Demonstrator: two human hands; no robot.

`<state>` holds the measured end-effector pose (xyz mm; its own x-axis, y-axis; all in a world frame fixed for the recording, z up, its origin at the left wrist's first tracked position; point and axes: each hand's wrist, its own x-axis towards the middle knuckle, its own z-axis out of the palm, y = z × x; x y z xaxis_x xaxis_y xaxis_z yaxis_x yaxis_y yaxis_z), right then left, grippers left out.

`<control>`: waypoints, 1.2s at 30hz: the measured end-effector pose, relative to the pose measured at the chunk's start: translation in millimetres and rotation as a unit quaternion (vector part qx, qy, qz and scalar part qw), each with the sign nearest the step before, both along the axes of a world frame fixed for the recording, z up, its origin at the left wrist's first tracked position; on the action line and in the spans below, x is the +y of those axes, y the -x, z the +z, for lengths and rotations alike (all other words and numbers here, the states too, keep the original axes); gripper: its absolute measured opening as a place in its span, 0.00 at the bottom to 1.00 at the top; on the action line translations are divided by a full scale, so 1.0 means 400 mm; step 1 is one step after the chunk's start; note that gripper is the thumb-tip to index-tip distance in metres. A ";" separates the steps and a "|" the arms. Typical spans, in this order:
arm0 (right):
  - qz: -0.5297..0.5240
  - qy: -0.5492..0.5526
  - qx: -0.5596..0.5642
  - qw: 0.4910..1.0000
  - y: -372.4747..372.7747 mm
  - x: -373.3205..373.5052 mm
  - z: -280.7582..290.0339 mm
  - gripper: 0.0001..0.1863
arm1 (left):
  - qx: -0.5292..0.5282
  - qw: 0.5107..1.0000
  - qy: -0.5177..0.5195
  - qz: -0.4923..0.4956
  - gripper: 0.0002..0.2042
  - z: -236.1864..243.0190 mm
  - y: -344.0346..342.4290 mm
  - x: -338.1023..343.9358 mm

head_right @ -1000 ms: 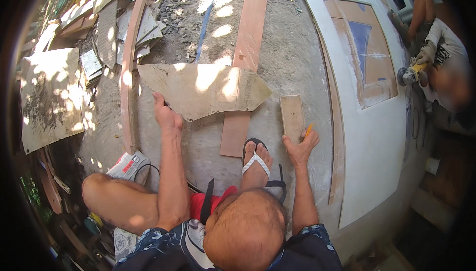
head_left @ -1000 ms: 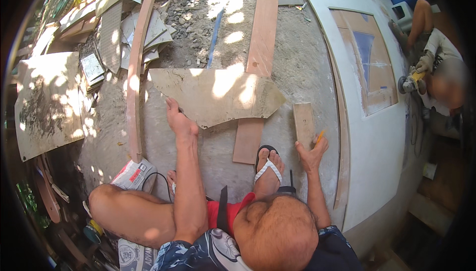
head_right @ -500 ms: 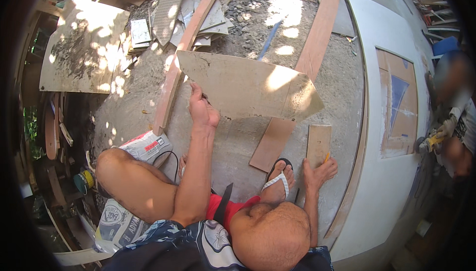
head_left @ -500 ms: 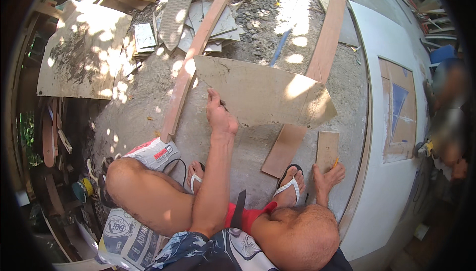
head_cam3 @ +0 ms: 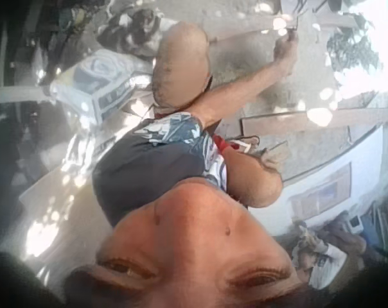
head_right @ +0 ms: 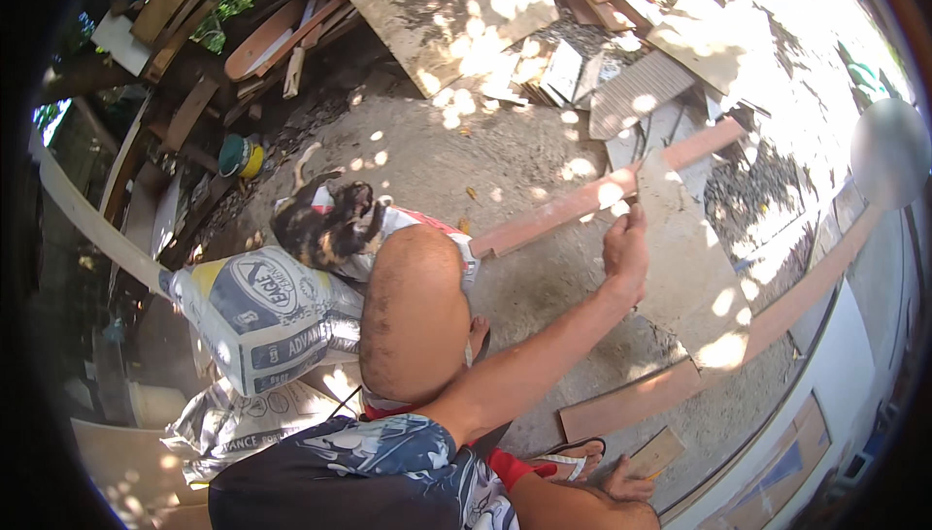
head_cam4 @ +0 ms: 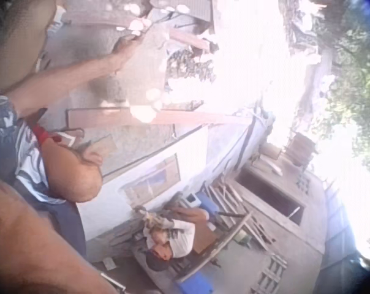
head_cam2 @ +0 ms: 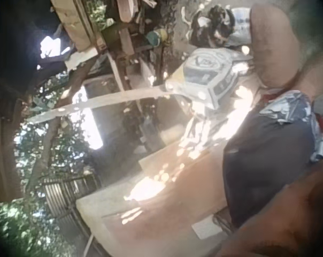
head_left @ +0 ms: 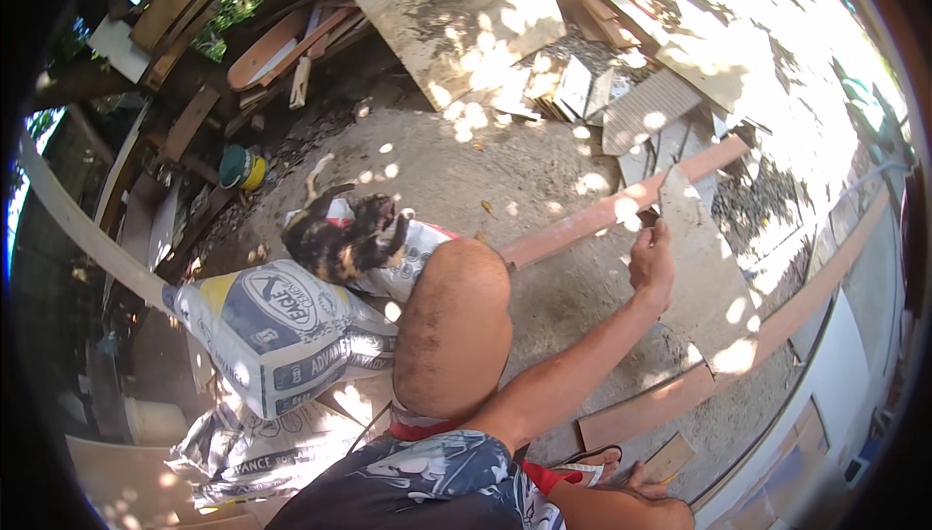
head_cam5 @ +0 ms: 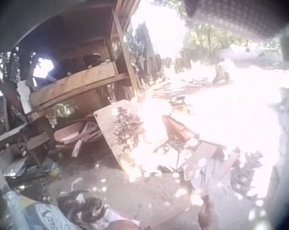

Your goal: The person uses an angle grinder to cut a tile, then uses a metal straightedge and a utility knife to score and snap the tile into smaller pieces. The person repeats the scoring and snapping process on several tile pieces.

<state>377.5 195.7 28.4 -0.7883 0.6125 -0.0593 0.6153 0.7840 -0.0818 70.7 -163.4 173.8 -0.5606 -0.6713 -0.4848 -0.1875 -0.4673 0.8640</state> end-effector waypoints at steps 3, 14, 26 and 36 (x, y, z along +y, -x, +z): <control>0.013 -0.023 0.002 1.000 0.045 -0.040 0.017 0.48 | -0.033 0.997 0.057 -0.050 0.27 0.167 0.136 -0.079; -0.020 -0.006 -0.039 0.999 0.162 -0.078 0.077 0.47 | -0.071 0.964 0.100 0.237 0.26 0.293 0.219 -0.829; -0.032 0.057 -0.016 0.998 0.226 -0.038 0.231 0.45 | -0.287 0.874 0.004 0.393 0.25 -0.349 -0.224 -1.378; 0.209 0.106 0.058 0.970 0.511 -0.351 0.440 0.37 | -0.441 0.866 0.102 0.213 0.28 -0.569 -0.265 -1.443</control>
